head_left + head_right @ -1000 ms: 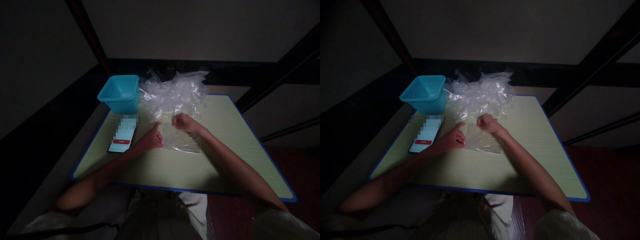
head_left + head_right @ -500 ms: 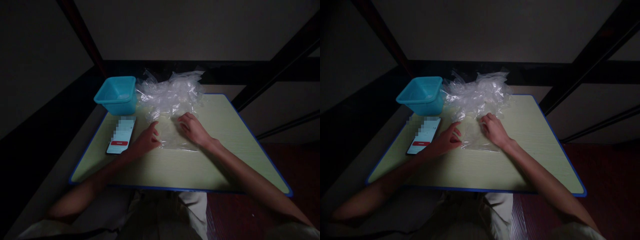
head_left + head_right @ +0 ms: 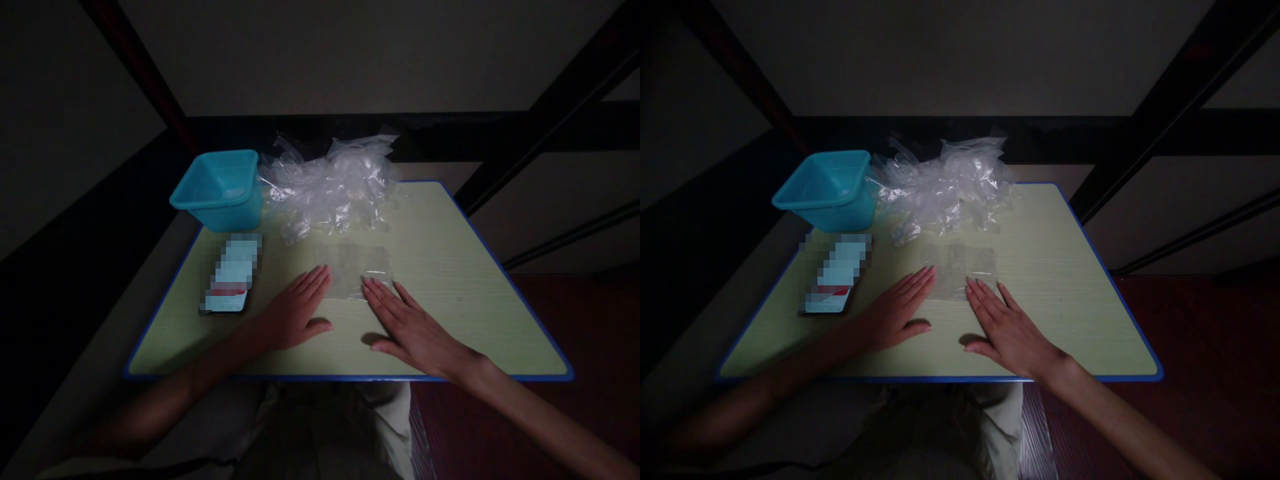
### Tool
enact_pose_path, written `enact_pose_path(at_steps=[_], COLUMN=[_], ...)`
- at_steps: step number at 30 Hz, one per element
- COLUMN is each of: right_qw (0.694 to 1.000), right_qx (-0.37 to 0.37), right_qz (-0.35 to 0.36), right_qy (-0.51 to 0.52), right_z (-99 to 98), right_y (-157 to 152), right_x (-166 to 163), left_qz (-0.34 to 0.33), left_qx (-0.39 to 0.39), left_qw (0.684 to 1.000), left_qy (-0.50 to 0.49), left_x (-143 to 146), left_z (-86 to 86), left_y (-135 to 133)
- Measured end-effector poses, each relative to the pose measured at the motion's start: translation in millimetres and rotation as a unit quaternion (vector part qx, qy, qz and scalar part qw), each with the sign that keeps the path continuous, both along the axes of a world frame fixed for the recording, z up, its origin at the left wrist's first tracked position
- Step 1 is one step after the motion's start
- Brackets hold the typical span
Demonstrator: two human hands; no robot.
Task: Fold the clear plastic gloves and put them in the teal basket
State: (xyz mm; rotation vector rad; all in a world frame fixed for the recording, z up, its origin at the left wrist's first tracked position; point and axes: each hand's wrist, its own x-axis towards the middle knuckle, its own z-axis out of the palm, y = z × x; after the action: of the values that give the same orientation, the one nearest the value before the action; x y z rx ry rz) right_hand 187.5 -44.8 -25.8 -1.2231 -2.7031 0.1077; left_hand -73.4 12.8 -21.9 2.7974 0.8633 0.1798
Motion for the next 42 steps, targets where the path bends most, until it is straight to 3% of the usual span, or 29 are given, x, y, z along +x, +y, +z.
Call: enact_pose_path(at_steps=[19, 26, 30, 35, 42], right_qw=[0.999, 0.997, 0.992, 0.987, 0.991], right_qx=[-0.017, -0.064, -0.038, -0.030, -0.005], right_qz=[0.041, 0.022, -0.061, -0.087, -0.116], right_qy=[0.003, 0.045, 0.108, 0.135, 0.067], right_z=[-0.3, 15.8, 21.6, 8.1, -5.7], right_y=[-2, 6, 30, 59, 62], right_x=[8, 6, -12, -38, -44], left_qz=[0.007, 0.027, 0.007, 0.062, 0.094], left_qx=[0.000, 0.017, 0.042, 0.038, 0.073], left_qw=[0.998, 0.997, 0.999, 0.997, 0.993], left_qy=[0.069, 0.075, 0.007, -0.030, -0.008], left_x=[-12, -26, 1, 49, 54], left_z=[5.0, 18.1, 28.5, 13.0, -6.0], left_y=[-4, -12, 2, 25, 25])
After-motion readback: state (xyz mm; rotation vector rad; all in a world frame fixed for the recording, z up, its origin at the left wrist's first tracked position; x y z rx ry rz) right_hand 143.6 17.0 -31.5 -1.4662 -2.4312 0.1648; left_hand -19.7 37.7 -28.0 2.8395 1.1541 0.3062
